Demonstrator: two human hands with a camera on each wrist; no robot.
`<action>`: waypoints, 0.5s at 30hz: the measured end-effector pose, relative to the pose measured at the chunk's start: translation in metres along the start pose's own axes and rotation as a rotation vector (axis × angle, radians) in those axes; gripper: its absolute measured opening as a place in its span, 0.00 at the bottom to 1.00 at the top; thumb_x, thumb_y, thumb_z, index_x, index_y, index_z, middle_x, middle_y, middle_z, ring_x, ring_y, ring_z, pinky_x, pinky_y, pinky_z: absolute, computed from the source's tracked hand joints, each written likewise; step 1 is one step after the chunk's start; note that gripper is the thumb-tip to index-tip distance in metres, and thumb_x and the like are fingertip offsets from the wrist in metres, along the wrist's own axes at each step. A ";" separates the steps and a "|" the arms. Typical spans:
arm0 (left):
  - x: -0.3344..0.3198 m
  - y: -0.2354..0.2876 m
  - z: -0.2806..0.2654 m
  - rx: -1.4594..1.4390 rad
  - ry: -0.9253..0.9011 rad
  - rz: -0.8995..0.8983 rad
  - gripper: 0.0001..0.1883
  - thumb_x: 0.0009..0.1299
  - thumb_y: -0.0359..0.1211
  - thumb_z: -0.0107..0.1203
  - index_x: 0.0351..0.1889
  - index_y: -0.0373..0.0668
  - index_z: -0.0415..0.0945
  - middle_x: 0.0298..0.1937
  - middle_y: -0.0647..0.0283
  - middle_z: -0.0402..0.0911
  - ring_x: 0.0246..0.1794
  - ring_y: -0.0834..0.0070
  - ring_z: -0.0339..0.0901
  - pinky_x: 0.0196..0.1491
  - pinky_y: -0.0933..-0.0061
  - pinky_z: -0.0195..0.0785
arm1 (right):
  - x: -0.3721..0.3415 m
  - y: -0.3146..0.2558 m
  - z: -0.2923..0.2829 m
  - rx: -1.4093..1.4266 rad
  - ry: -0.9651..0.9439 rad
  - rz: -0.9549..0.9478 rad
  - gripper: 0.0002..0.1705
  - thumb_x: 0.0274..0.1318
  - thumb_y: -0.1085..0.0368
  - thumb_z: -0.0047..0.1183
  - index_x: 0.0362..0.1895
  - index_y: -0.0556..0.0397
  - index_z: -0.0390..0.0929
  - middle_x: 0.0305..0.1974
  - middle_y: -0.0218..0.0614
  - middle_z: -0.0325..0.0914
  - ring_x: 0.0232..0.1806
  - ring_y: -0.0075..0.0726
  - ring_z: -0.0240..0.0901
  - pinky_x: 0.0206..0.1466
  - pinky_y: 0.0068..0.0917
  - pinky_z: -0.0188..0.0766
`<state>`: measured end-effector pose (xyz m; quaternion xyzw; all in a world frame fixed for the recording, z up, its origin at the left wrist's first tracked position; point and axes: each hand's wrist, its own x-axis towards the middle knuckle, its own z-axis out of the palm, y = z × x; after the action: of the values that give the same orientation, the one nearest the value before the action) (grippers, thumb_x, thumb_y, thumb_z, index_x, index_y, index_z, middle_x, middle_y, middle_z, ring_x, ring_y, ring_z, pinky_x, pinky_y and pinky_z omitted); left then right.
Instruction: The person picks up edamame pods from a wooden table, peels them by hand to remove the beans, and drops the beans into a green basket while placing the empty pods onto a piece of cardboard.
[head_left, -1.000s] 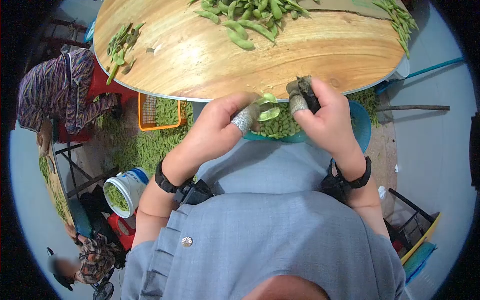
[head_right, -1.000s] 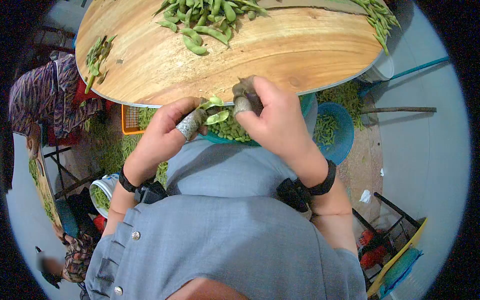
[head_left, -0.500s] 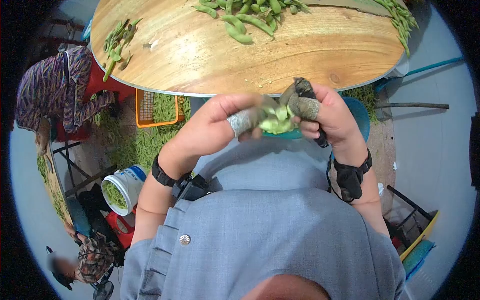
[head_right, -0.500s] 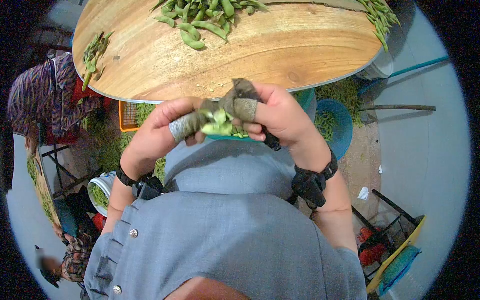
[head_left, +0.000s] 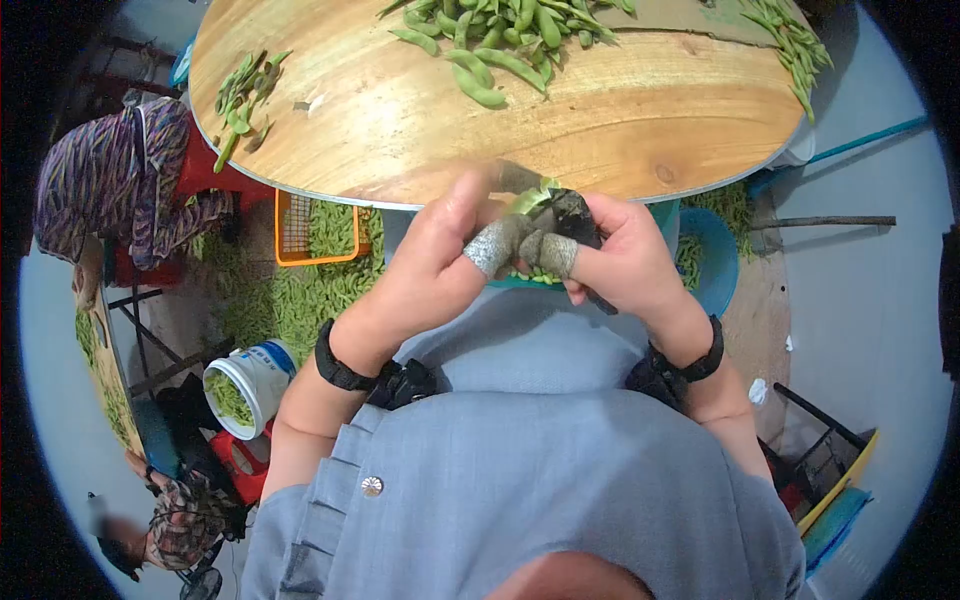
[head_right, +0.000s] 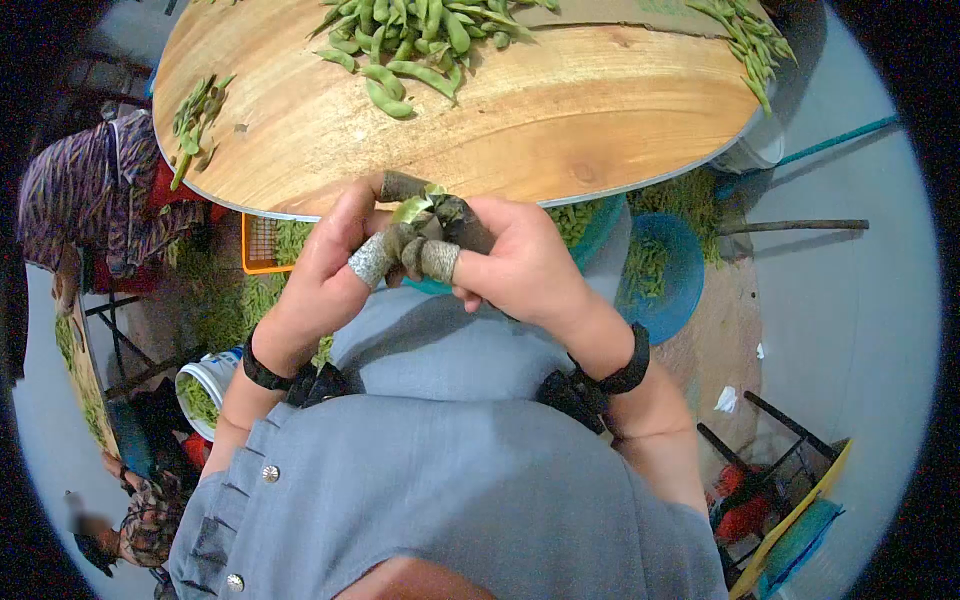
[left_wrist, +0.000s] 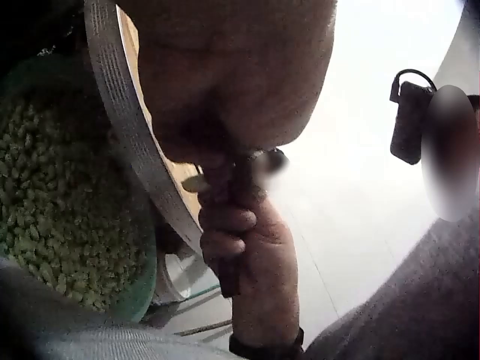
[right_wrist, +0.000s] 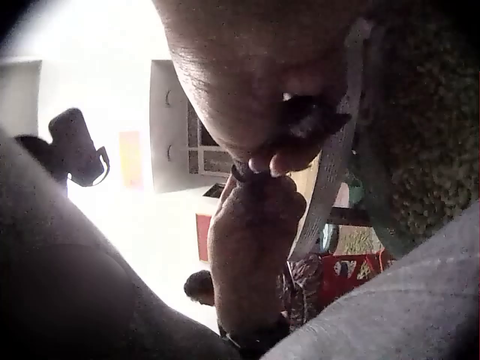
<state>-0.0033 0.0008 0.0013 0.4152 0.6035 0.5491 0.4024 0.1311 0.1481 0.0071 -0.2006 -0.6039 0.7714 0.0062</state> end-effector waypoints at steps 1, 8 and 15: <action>-0.002 0.004 0.000 -0.154 -0.033 -0.081 0.21 0.72 0.32 0.49 0.60 0.35 0.60 0.41 0.64 0.77 0.35 0.83 0.74 0.36 0.81 0.67 | -0.001 -0.004 0.001 0.034 -0.039 0.048 0.09 0.53 0.68 0.55 0.39 0.58 0.77 0.21 0.25 0.74 0.19 0.16 0.68 0.19 0.15 0.65; -0.033 0.009 -0.028 -0.058 0.053 -0.185 0.12 0.73 0.32 0.47 0.51 0.37 0.71 0.35 0.68 0.76 0.30 0.83 0.72 0.34 0.82 0.66 | 0.000 -0.008 -0.023 -0.833 -0.047 -0.264 0.12 0.42 0.62 0.58 0.30 0.56 0.75 0.21 0.47 0.70 0.23 0.48 0.70 0.29 0.37 0.69; -0.122 -0.014 -0.070 0.820 0.221 -0.404 0.17 0.58 0.25 0.57 0.47 0.38 0.75 0.38 0.47 0.80 0.39 0.56 0.79 0.42 0.65 0.72 | 0.072 -0.018 -0.002 -1.059 0.376 -0.670 0.09 0.48 0.64 0.54 0.32 0.55 0.74 0.29 0.47 0.75 0.35 0.54 0.73 0.38 0.44 0.71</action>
<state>-0.0293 -0.1378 -0.0039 0.3530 0.8786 0.2171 0.2374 0.0615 0.1727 0.0023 -0.1087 -0.9205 0.2778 0.2522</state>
